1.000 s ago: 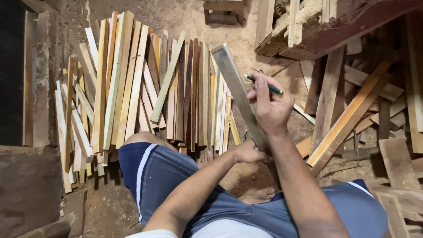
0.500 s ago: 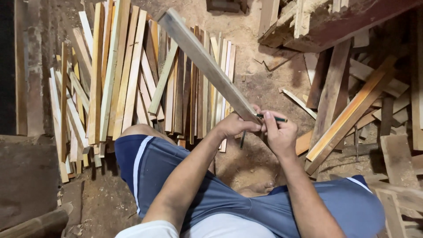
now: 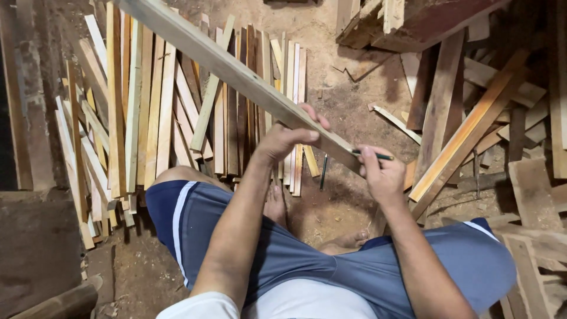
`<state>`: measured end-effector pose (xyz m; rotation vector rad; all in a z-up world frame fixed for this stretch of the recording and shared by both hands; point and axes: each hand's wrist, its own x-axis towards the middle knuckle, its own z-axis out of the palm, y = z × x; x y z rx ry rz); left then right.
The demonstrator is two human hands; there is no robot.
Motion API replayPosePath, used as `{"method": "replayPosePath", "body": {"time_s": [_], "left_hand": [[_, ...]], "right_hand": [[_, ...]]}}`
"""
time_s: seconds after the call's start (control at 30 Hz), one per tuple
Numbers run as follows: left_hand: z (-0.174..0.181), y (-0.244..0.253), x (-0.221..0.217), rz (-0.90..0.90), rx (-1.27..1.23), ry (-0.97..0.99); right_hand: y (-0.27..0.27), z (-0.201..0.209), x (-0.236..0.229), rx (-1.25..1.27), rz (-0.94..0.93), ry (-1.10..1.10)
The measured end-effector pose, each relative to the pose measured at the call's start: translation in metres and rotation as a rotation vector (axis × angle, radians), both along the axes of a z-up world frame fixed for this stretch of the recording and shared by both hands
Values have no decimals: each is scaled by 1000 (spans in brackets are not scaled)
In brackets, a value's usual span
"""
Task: The person marks and shaves wooden strips using a pencil and a hand tool in a workshop.
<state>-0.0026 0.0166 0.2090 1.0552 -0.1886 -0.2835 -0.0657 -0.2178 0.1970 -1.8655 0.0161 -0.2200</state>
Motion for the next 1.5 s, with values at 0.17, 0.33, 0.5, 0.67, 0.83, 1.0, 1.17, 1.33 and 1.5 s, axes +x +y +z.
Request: {"method": "replayPosePath", "body": {"time_s": [0.17, 0.33, 0.5, 0.67, 0.83, 1.0, 1.17, 1.33, 1.5], "left_hand": [[-2, 1, 2, -11, -53, -15], [-9, -1, 5, -36, -48, -3], [-3, 27, 22, 84, -113, -58], [-1, 50, 19, 164, -126, 31], [2, 18, 11, 101, -108, 65], [-1, 21, 8, 95, -110, 59], [-4, 40, 18, 120, -112, 29], [-6, 11, 9, 131, -128, -17], [-42, -42, -13, -46, 172, -18]], "right_hand": [[-9, 2, 7, -34, 2, -8], [13, 10, 14, 1, 40, -123], [-14, -27, -7, -165, 89, -101], [-27, -4, -11, 79, -8, -168], [-3, 3, 9, 136, 21, -199], [-3, -20, 12, -76, 26, -189], [-46, -28, -4, -178, -37, -54], [-18, 14, 3, -5, -117, -121], [39, 23, 37, 383, 20, -218]]}}
